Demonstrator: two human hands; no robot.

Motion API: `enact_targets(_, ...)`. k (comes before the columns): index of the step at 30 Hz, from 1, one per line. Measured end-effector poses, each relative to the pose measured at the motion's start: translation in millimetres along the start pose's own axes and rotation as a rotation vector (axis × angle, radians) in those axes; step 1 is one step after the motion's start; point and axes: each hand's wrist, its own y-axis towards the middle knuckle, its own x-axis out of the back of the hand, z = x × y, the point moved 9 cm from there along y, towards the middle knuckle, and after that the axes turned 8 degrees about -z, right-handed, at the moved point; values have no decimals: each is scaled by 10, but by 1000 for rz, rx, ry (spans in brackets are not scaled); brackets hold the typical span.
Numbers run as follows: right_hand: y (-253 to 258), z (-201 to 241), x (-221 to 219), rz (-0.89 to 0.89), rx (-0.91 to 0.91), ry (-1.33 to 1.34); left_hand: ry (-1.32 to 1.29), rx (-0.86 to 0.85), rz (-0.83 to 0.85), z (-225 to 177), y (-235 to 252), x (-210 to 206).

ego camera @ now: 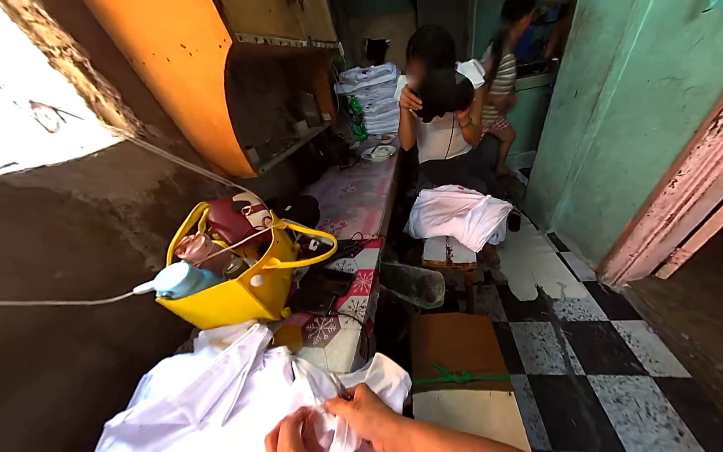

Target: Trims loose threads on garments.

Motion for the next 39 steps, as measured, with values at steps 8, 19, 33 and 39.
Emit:
enact_targets(8,162,125,126,11,56,-218,-87,34,132,128,263,-161)
enact_targets(19,9,369,59,251,551,-532,-280,186,240,322,228,-271)
enact_targets(33,69,340,119,327,732,-848,-221,35,315,201,161,-280)
enact_targets(39,83,386,90,365,876,-855,-208,-4,354,135,171,-304)
